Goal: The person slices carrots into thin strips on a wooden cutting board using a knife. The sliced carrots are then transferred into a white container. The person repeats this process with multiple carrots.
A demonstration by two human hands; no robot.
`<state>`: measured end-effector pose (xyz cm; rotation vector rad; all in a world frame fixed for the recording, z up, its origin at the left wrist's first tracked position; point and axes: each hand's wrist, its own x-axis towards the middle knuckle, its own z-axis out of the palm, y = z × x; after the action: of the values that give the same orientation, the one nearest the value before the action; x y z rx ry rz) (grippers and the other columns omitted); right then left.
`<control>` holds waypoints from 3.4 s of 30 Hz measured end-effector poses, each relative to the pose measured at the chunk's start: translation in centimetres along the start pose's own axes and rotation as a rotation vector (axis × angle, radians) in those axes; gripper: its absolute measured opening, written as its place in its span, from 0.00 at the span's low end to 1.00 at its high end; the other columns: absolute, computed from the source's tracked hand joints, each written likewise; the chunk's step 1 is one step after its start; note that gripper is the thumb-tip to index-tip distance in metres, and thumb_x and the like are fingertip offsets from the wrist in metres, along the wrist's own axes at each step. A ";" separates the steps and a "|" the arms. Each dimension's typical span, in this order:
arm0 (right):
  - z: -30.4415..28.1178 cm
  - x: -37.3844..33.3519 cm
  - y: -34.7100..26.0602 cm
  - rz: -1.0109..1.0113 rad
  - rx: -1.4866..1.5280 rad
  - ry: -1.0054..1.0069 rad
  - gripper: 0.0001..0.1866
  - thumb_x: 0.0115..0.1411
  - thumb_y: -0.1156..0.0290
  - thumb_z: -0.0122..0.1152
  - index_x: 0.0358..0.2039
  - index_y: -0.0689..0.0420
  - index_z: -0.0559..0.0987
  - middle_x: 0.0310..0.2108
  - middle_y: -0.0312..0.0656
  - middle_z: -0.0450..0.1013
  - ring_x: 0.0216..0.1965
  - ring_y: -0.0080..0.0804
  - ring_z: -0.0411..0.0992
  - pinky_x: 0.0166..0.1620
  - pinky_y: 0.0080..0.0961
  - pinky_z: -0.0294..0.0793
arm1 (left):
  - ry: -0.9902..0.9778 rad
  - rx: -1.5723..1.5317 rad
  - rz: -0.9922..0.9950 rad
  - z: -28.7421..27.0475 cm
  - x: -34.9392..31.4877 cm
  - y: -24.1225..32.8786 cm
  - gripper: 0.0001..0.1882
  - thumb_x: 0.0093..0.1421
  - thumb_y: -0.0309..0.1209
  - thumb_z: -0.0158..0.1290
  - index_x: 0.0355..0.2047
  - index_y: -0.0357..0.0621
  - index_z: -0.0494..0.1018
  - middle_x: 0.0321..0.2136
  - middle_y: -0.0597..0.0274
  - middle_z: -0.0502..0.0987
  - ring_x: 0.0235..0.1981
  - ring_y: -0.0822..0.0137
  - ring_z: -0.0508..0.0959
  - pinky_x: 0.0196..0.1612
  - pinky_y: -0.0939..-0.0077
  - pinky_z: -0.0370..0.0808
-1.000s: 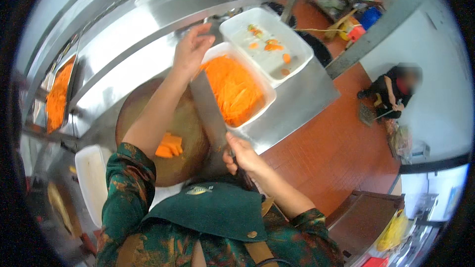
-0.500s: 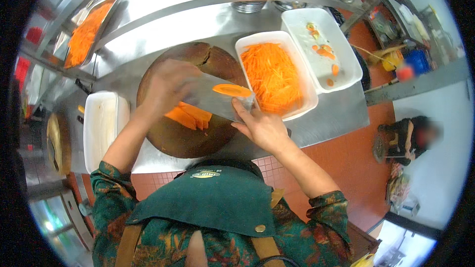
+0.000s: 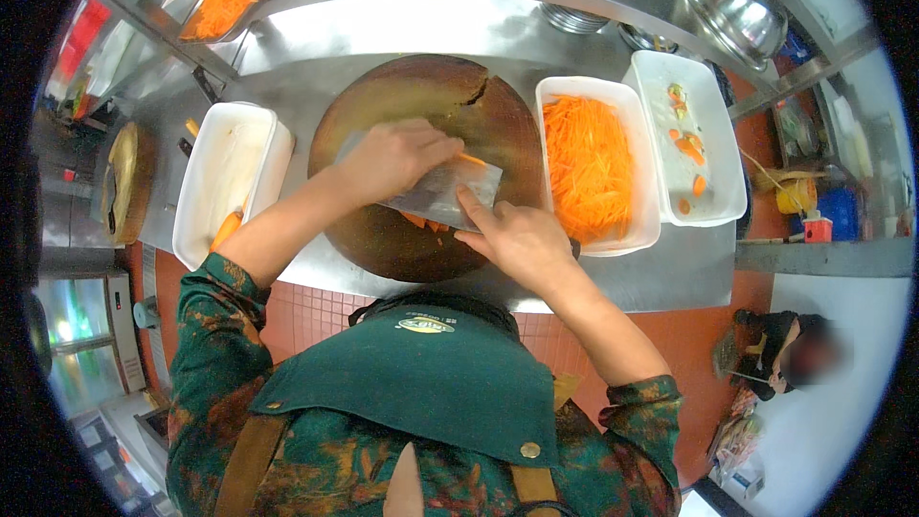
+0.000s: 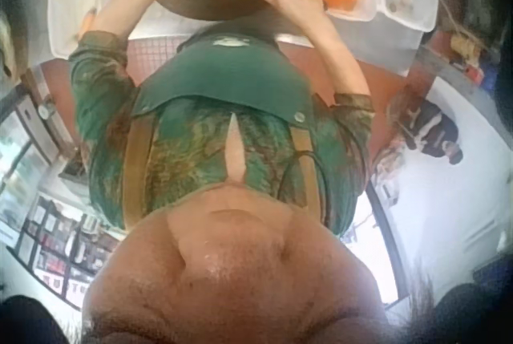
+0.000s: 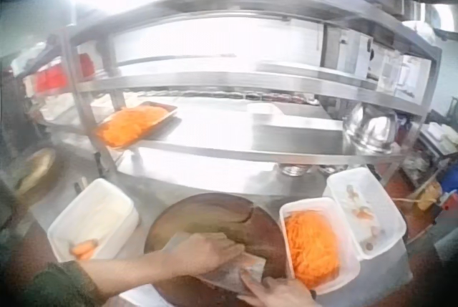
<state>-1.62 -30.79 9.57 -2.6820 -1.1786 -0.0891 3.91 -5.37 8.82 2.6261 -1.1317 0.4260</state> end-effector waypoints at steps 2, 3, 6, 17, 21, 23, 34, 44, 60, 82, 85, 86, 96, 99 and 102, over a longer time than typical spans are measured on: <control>0.2 0.4 0.4 0.032 0.037 0.012 0.31 0.61 0.50 0.62 0.62 0.47 0.71 0.23 0.43 0.73 0.22 0.45 0.75 0.26 0.41 0.75 | 0.155 0.084 -0.089 -0.6 -0.6 -1.9 0.18 0.55 0.28 0.58 0.48 0.43 0.77 0.39 0.55 0.81 0.38 0.57 0.81 0.41 0.68 0.80; 0.3 0.7 0.7 0.053 0.054 0.017 0.31 0.61 0.51 0.63 0.63 0.47 0.71 0.23 0.43 0.74 0.23 0.46 0.76 0.27 0.41 0.76 | 0.246 -0.004 -0.244 -1.3 -0.7 -2.6 0.16 0.57 0.27 0.57 0.47 0.42 0.78 0.37 0.56 0.81 0.37 0.59 0.81 0.40 0.70 0.79; 1.8 2.3 2.5 0.142 0.061 0.102 0.30 0.62 0.53 0.63 0.63 0.47 0.71 0.26 0.46 0.76 0.25 0.48 0.77 0.28 0.43 0.76 | 0.442 -0.336 -0.650 -3.5 -2.1 -4.0 0.10 0.62 0.26 0.56 0.43 0.39 0.78 0.31 0.62 0.80 0.35 0.67 0.80 0.37 0.74 0.77; 9.2 6.4 4.5 0.246 -0.071 0.144 0.25 0.61 0.59 0.63 0.58 0.50 0.76 0.35 0.49 0.76 0.37 0.47 0.75 0.39 0.40 0.78 | 0.466 -1.209 -0.916 -0.4 -8.4 0.0 0.11 0.64 0.19 0.56 0.46 0.39 0.75 0.37 0.68 0.80 0.39 0.76 0.78 0.45 0.81 0.74; 8.5 6.7 2.8 0.193 0.003 0.327 0.21 0.63 0.59 0.62 0.55 0.50 0.79 0.42 0.49 0.76 0.42 0.42 0.74 0.46 0.33 0.76 | 0.454 -1.292 -0.872 1.5 -8.1 0.5 0.11 0.63 0.18 0.57 0.45 0.39 0.75 0.37 0.68 0.80 0.40 0.77 0.78 0.46 0.82 0.74; 8.3 7.1 1.3 0.277 0.511 0.328 0.19 0.65 0.59 0.61 0.53 0.53 0.80 0.45 0.46 0.76 0.43 0.36 0.75 0.46 0.29 0.75 | 0.469 -1.289 -0.853 2.6 -7.8 0.8 0.11 0.62 0.18 0.57 0.45 0.39 0.75 0.36 0.67 0.80 0.40 0.77 0.79 0.46 0.81 0.74; 4.9 6.0 1.0 0.634 1.346 -0.040 0.13 0.66 0.64 0.62 0.44 0.60 0.80 0.27 0.30 0.74 0.28 0.16 0.70 0.34 0.16 0.71 | -0.055 -0.239 -0.322 0.7 -10.8 -1.8 0.35 0.53 0.35 0.66 0.62 0.53 0.70 0.63 0.63 0.70 0.67 0.53 0.63 0.68 0.49 0.58; 8.8 5.4 1.1 0.541 0.762 -0.178 0.23 0.58 0.58 0.68 0.49 0.60 0.79 0.38 0.50 0.80 0.39 0.43 0.79 0.43 0.35 0.77 | -0.058 -0.282 -0.192 5.8 -13.0 -4.1 0.36 0.54 0.35 0.64 0.65 0.57 0.67 0.59 0.62 0.70 0.64 0.52 0.65 0.67 0.48 0.60; 11.0 4.0 2.0 0.541 1.033 0.021 0.10 0.57 0.71 0.70 0.37 0.59 0.78 0.33 0.36 0.76 0.36 0.22 0.74 0.41 0.22 0.74 | 0.142 -0.353 -0.227 5.4 -13.3 -3.1 0.28 0.52 0.34 0.65 0.54 0.51 0.75 0.53 0.61 0.75 0.56 0.54 0.72 0.60 0.58 0.69; 11.3 8.2 -2.6 0.205 0.647 0.162 0.12 0.59 0.66 0.61 0.44 0.52 0.81 0.36 0.52 0.74 0.39 0.55 0.75 0.43 0.46 0.76 | 0.097 -0.303 -0.237 5.2 -13.1 -2.3 0.34 0.50 0.35 0.65 0.60 0.54 0.73 0.54 0.61 0.74 0.54 0.52 0.72 0.58 0.58 0.71; 11.5 8.0 -2.7 0.252 0.633 0.178 0.12 0.59 0.65 0.61 0.43 0.52 0.82 0.37 0.49 0.74 0.38 0.53 0.76 0.42 0.45 0.77 | 0.049 -0.295 -0.226 5.2 -12.8 -2.5 0.34 0.52 0.38 0.64 0.62 0.57 0.72 0.59 0.63 0.72 0.56 0.52 0.71 0.61 0.58 0.69; 11.4 7.8 -2.8 0.284 0.589 0.162 0.12 0.60 0.65 0.61 0.43 0.52 0.82 0.37 0.48 0.74 0.38 0.51 0.76 0.42 0.44 0.77 | 0.032 -0.251 -0.219 5.3 -12.7 -2.4 0.34 0.53 0.39 0.63 0.63 0.57 0.71 0.61 0.64 0.70 0.57 0.53 0.70 0.62 0.57 0.68; 10.3 6.3 -2.9 0.316 0.486 0.296 0.15 0.61 0.63 0.62 0.47 0.54 0.81 0.39 0.45 0.76 0.39 0.47 0.77 0.41 0.37 0.78 | -0.100 -0.146 -0.193 4.9 -12.0 -1.8 0.30 0.61 0.41 0.56 0.65 0.58 0.67 0.64 0.65 0.67 0.58 0.54 0.67 0.66 0.51 0.60; 9.3 4.8 -2.4 0.464 0.504 0.286 0.16 0.63 0.62 0.61 0.47 0.57 0.79 0.34 0.49 0.77 0.35 0.49 0.78 0.39 0.39 0.78 | -0.065 -0.125 -0.192 4.9 -12.4 -1.5 0.30 0.62 0.42 0.55 0.65 0.57 0.67 0.64 0.64 0.67 0.58 0.54 0.67 0.67 0.50 0.58; 10.6 2.7 -2.1 0.583 0.661 0.170 0.16 0.66 0.61 0.59 0.47 0.59 0.77 0.28 0.53 0.77 0.30 0.52 0.79 0.36 0.41 0.78 | -0.079 -0.132 -0.227 5.3 -12.7 -1.2 0.31 0.62 0.43 0.55 0.65 0.56 0.66 0.64 0.63 0.66 0.59 0.54 0.67 0.68 0.49 0.57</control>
<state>-1.65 -25.18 -0.10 -2.2399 -0.2621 0.1378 -2.66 2.12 -0.78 2.6341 -0.8378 0.1966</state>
